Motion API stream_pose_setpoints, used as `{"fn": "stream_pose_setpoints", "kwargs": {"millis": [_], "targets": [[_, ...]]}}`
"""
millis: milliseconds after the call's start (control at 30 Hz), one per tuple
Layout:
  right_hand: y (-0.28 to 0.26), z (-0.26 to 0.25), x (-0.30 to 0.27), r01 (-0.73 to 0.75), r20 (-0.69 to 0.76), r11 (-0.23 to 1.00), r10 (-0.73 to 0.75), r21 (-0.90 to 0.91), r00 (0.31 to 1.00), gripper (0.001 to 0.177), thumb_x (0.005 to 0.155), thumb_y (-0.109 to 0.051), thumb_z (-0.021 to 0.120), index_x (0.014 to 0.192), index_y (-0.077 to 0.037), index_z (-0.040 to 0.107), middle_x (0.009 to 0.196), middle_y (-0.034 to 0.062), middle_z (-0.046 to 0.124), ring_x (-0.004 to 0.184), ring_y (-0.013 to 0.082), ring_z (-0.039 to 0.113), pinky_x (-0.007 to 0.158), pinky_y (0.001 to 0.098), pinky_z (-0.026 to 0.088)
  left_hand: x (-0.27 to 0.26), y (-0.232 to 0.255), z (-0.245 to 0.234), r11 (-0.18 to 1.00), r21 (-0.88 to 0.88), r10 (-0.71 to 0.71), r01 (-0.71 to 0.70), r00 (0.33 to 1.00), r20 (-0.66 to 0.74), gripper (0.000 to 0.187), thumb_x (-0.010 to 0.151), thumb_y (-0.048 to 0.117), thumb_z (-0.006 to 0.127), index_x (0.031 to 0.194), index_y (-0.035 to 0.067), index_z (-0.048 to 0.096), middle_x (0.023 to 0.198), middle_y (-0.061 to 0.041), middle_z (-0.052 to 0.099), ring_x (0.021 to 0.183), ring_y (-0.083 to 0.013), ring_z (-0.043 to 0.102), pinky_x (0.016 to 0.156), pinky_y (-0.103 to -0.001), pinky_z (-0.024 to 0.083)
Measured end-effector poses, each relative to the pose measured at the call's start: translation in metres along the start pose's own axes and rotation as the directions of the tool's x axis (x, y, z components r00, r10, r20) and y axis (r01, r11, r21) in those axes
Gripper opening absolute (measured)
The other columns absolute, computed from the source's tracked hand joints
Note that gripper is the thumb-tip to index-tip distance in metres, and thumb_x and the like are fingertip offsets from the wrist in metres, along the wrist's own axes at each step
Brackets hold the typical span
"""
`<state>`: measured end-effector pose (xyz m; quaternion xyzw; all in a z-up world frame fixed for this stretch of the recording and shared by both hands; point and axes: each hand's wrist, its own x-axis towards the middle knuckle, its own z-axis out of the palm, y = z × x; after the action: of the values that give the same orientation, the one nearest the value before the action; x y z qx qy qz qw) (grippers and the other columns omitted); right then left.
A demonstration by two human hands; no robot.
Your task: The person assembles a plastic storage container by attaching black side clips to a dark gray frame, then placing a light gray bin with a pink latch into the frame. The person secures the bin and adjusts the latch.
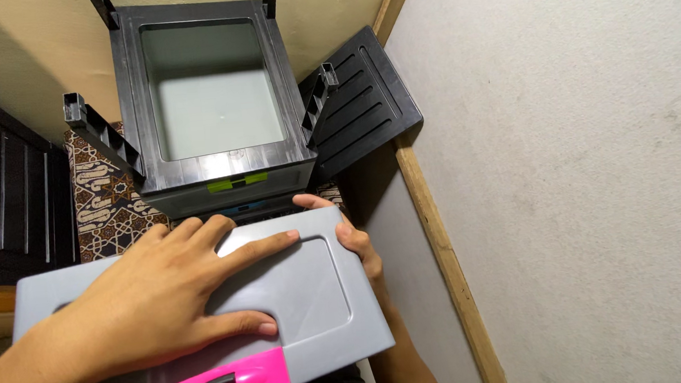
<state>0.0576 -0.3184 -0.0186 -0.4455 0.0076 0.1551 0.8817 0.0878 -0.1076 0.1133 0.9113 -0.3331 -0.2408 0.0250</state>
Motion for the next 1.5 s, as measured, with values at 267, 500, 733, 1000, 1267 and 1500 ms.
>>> {"fn": "stream_pose_setpoints", "kwargs": {"millis": [267, 500, 733, 1000, 1267, 1500], "targets": [[0.012, -0.016, 0.009, 0.044, -0.027, 0.998, -0.046, -0.039, 0.999, 0.088, 0.082, -0.056, 0.053, 0.155, -0.011, 0.035, 0.116, 0.0245, 0.061, 0.104, 0.0344, 0.069, 0.077, 0.0443, 0.064, 0.011, -0.005, 0.007, 0.999, 0.046, 0.015, -0.017, 0.998, 0.061, 0.094, 0.08, 0.083, 0.043, 0.165, 0.049, 0.023, 0.12, -0.01, 0.057, 0.101, -0.0261, 0.058, 0.085, -0.042, 0.048], [0.02, -0.024, 0.02, 0.261, 0.129, 0.954, -0.243, -0.15, 0.961, 0.11, 0.088, -0.079, 0.051, 0.165, -0.004, 0.023, 0.154, 0.0349, 0.042, 0.144, 0.0424, 0.046, 0.116, 0.0519, 0.047, 0.016, -0.03, -0.006, 0.996, -0.048, -0.079, 0.079, 0.997, 0.003, 0.091, 0.072, 0.082, 0.052, 0.157, 0.057, 0.027, 0.11, -0.008, 0.061, 0.098, -0.0266, 0.065, 0.091, -0.041, 0.054], [0.006, -0.024, -0.001, 0.257, 0.18, 0.959, -0.234, -0.117, 0.955, 0.138, 0.068, -0.084, 0.066, 0.157, -0.027, -0.022, 0.168, 0.0345, 0.011, 0.155, 0.0552, 0.022, 0.116, 0.0733, 0.038, 0.018, -0.028, -0.011, 0.994, -0.078, -0.078, 0.076, 0.997, -0.019, 0.092, 0.075, 0.081, 0.057, 0.16, 0.058, 0.031, 0.105, -0.007, 0.062, 0.092, -0.0265, 0.067, 0.086, -0.042, 0.055], [0.003, -0.022, -0.015, 0.179, 0.028, 0.967, -0.177, -0.181, 0.984, 0.146, 0.057, -0.069, 0.075, 0.164, -0.027, -0.016, 0.165, 0.0367, 0.019, 0.153, 0.0557, 0.026, 0.116, 0.0724, 0.036, 0.023, -0.013, -0.011, 0.995, -0.05, -0.09, 0.091, 0.996, 0.019, 0.092, 0.076, 0.082, 0.054, 0.161, 0.057, 0.027, 0.107, -0.007, 0.062, 0.093, -0.025, 0.066, 0.085, -0.041, 0.056], [-0.002, -0.031, -0.019, 0.222, 0.07, 0.918, -0.21, -0.328, 0.975, 0.142, 0.061, -0.07, 0.071, 0.164, -0.026, -0.015, 0.165, 0.0361, 0.028, 0.155, 0.053, 0.031, 0.117, 0.0701, 0.036, 0.02, -0.013, -0.002, 0.993, -0.007, -0.116, 0.117, 0.991, 0.061, 0.087, 0.075, 0.083, 0.051, 0.155, 0.061, 0.027, 0.117, -0.005, 0.06, 0.095, -0.0239, 0.067, 0.082, -0.039, 0.058], [-0.009, -0.033, -0.04, 0.537, 0.181, 0.523, -0.584, -0.662, 0.791, 0.074, 0.1, -0.058, 0.053, 0.161, -0.017, 0.042, 0.163, 0.0238, 0.044, 0.159, 0.0396, 0.039, 0.128, 0.055, 0.031, 0.012, -0.034, 0.005, 0.978, 0.198, 0.144, -0.066, 0.9, -0.411, 0.077, 0.075, 0.077, 0.06, 0.145, 0.045, 0.059, 0.134, -0.017, 0.057, 0.106, -0.0317, 0.063, 0.088, -0.049, 0.054]]}}
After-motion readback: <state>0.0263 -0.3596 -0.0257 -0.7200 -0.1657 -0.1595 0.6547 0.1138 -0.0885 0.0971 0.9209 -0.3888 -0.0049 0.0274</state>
